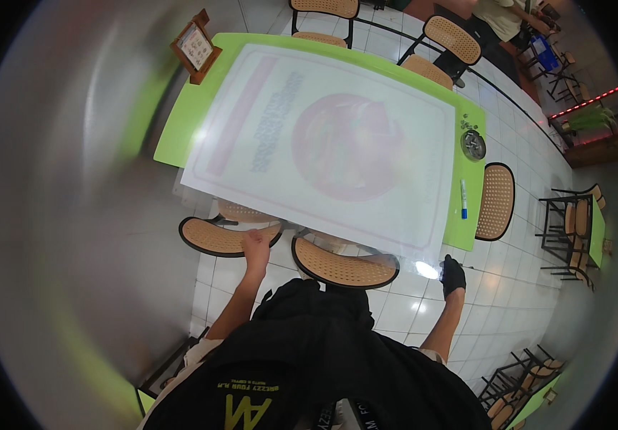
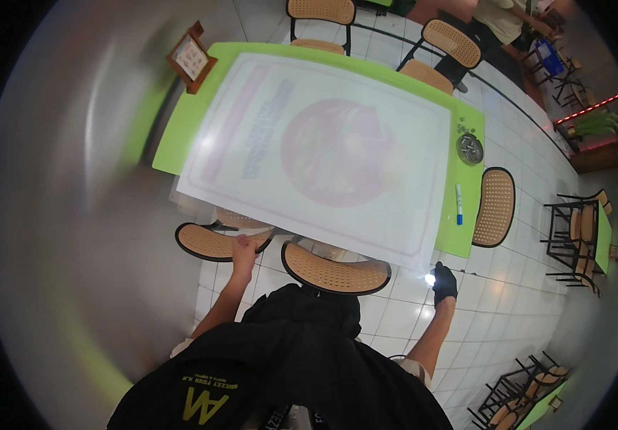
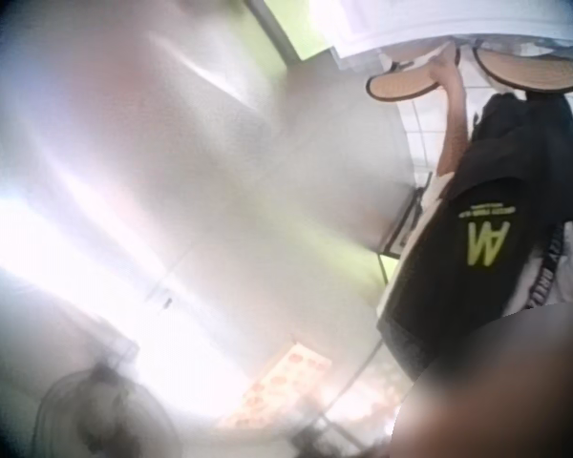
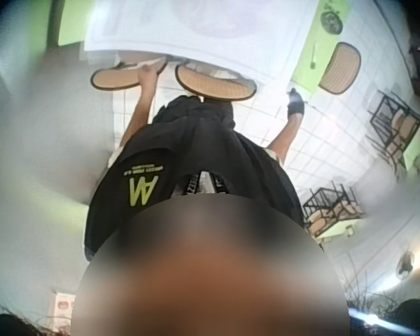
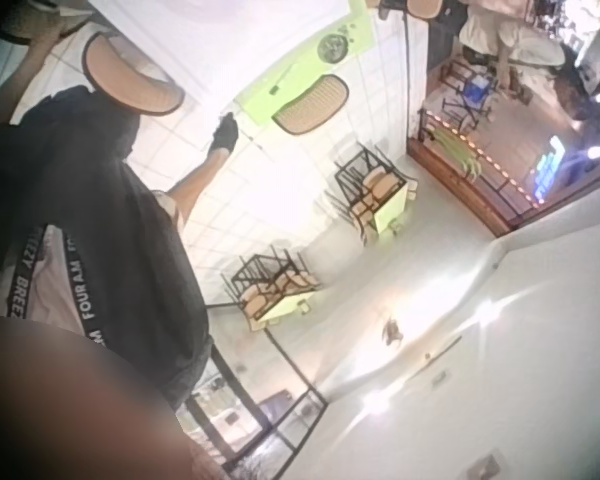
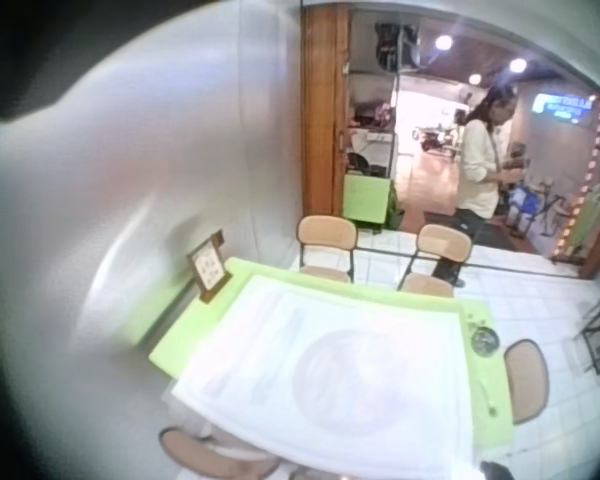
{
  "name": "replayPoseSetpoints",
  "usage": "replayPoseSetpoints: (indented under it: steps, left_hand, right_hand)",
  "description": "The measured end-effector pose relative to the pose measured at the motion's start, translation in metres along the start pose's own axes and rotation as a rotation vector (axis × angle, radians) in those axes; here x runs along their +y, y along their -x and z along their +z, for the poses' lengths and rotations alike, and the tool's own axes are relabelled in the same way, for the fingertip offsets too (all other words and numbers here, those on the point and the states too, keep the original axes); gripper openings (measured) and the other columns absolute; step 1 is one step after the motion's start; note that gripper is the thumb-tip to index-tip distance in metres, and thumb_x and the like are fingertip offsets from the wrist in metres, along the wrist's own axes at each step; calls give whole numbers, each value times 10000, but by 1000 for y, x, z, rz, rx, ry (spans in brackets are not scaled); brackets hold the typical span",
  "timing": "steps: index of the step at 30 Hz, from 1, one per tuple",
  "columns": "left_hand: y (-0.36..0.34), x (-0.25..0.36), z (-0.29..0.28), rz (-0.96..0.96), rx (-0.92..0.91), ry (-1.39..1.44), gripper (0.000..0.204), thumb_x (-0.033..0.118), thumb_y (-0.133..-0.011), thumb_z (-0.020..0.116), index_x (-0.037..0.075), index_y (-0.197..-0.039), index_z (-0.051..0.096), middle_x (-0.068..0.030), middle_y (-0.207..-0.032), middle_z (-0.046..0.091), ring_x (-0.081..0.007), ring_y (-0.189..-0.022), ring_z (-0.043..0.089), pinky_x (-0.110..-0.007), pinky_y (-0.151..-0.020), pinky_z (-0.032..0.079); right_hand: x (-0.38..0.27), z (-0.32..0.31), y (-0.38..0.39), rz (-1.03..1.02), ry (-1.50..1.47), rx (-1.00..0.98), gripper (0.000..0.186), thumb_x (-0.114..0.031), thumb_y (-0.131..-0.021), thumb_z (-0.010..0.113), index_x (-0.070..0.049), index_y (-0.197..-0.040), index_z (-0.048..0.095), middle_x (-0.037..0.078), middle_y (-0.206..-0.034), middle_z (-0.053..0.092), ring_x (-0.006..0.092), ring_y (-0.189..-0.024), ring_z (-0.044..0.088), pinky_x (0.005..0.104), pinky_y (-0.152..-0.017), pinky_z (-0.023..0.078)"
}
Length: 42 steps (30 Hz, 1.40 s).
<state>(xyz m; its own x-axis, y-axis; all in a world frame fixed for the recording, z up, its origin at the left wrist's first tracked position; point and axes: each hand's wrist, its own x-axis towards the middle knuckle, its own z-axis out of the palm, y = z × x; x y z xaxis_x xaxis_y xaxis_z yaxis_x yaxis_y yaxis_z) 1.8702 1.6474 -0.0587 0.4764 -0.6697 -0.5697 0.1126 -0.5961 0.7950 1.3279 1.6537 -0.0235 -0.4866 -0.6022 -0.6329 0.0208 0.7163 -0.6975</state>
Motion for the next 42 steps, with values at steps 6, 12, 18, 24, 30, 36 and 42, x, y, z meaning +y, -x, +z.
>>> replayPoseSetpoints:
  steps: [6,12,18,24,30,36,42]
  left_hand:
    - [74,78,2,988,-310,-896,701,136,-769,695,29,-1385,379,-240,-1397,369,-401,-1327,350,-561,-1073,295]
    - [109,100,47,1274,-519,-953,596,111,-818,650,65,-1372,437,-178,-1442,395,-387,-1369,324,-576,-1098,256]
    - [111,108,58,1405,-349,-861,465,55,-816,621,20,-1272,540,-152,-1328,538,-330,-1266,481,-489,-1059,357]
    - [110,132,58,1528,-263,-798,428,41,-804,565,7,-1231,576,-168,-1252,597,-362,-1154,565,-469,-976,454]
    - [121,214,49,1578,-201,-689,435,-39,-737,607,45,-1163,627,-143,-1122,669,-321,-1058,639,-418,-899,525]
    - [144,325,45,1566,-152,-784,243,60,-804,654,99,-1041,693,-112,-899,705,-284,-797,686,-352,-688,547]
    - [190,437,51,1506,-98,-919,154,130,-853,663,100,-995,713,-134,-798,690,-288,-707,662,-356,-650,513]
  right_hand:
    - [-59,-13,80,-117,-56,-77,244,-272,-917,613,-87,-759,587,1,-646,516,105,-531,422,265,-520,329]
    - [-117,-2,148,-189,-119,-84,189,-212,-885,637,-79,-755,604,12,-651,570,92,-540,468,251,-513,336]
    - [-142,9,188,-343,-192,-111,167,-195,-885,623,-74,-771,609,16,-646,565,79,-517,452,231,-490,318]
    - [-167,14,199,-498,-294,-128,191,-197,-913,556,-75,-772,592,-7,-647,523,72,-542,436,221,-513,333]
    - [-212,12,203,-654,-449,-207,352,-328,-1026,439,-73,-824,573,-2,-710,529,91,-585,451,235,-542,369]
    - [-229,-21,154,-711,-536,-470,275,-290,-1020,463,-40,-1021,576,41,-790,566,141,-646,504,286,-609,414]
    - [-218,-40,81,-653,-392,-565,314,-292,-998,492,-17,-905,613,37,-727,568,139,-632,526,279,-621,417]
